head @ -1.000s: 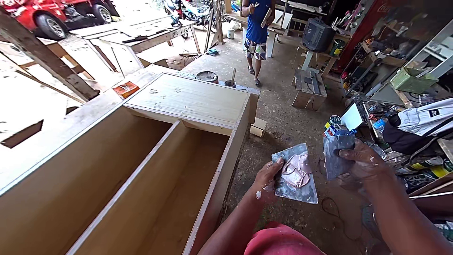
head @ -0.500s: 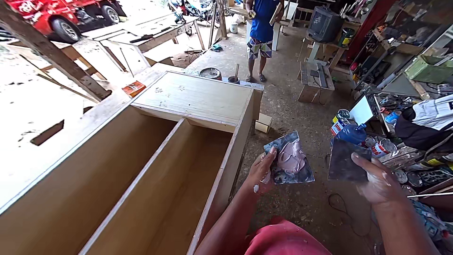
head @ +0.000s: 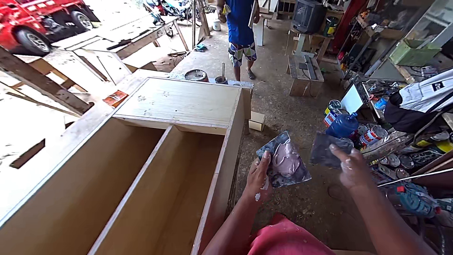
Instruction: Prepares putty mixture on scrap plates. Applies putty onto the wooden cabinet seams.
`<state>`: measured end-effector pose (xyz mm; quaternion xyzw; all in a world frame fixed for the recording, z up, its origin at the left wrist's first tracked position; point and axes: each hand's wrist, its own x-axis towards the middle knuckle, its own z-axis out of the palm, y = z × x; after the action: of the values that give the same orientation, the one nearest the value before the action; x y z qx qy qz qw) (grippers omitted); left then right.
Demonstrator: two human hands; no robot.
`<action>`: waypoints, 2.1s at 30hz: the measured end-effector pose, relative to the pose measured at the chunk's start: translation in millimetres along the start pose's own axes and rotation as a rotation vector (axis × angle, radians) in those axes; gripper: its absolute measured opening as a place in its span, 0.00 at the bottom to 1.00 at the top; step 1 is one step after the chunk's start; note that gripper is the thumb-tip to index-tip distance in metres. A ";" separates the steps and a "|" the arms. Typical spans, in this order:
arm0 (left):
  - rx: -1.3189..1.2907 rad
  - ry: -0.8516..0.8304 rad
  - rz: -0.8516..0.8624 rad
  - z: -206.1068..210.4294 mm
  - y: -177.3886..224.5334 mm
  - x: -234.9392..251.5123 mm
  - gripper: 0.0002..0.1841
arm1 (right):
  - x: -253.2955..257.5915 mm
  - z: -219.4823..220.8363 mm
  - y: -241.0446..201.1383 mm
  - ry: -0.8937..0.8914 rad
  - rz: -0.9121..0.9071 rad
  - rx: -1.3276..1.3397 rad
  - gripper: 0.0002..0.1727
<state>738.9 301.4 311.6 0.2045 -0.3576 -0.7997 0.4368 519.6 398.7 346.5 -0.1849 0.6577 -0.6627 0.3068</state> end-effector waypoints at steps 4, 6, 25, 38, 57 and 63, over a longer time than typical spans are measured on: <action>0.076 -0.012 0.091 -7.8 -1.6 -1.4 0.18 | -44.6 -3.9 -13.8 -0.075 -0.065 0.031 0.18; 0.130 -0.019 0.159 -6.7 -5.9 -1.9 0.19 | -71.8 7.6 -5.7 -0.099 -0.072 0.002 0.16; 1.098 -0.170 0.465 27.4 -24.3 -32.0 0.31 | -59.3 43.2 0.0 -0.033 0.310 0.290 0.12; -0.069 -0.033 -0.047 30.6 -6.0 -39.0 0.18 | -35.8 -18.3 -35.5 -0.440 -1.356 -0.658 0.13; 0.117 -0.173 0.316 9.8 -16.1 -27.1 0.13 | -47.8 5.8 2.0 -0.360 -1.256 -0.992 0.22; 0.072 -0.221 0.161 -0.3 -7.9 -27.7 0.12 | -17.5 -18.2 -45.9 -0.673 -0.454 -0.685 0.17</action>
<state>749.6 327.5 305.9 0.1014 -0.4474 -0.7663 0.4497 513.3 421.4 393.3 -0.6147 0.6451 -0.3637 0.2715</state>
